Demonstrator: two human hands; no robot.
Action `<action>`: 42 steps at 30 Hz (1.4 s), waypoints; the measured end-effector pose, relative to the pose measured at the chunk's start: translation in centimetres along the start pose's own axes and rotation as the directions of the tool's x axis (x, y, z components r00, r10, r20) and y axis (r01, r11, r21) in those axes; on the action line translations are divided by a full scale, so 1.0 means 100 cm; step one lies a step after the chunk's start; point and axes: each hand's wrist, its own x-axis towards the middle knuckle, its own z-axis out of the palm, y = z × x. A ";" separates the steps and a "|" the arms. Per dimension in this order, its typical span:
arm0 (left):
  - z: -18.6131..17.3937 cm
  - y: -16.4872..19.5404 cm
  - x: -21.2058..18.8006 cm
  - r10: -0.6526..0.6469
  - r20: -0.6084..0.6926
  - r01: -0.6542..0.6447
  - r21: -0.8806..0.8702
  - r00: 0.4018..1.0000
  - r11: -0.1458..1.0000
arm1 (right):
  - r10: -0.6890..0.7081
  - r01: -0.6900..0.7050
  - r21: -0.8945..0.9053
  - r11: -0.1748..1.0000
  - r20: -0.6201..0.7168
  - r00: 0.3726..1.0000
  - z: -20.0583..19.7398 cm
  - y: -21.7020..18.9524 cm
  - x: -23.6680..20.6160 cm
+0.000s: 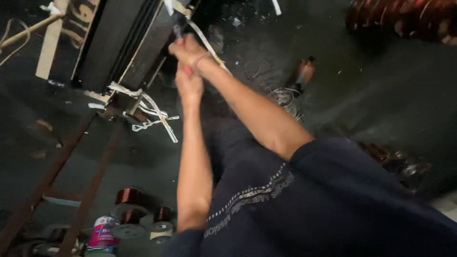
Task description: The person uses red-handled pliers to cut and pull white wire ties from a machine frame, then uses bolt cutters to cut wire pieces, repeatedly gripping and snipping wire around the frame while moving between stations.
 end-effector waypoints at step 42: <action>0.134 0.254 0.076 -0.318 0.057 0.276 0.371 0.946 0.887 | -0.028 -0.278 0.425 0.861 0.587 0.809 -0.223 -0.086 0.093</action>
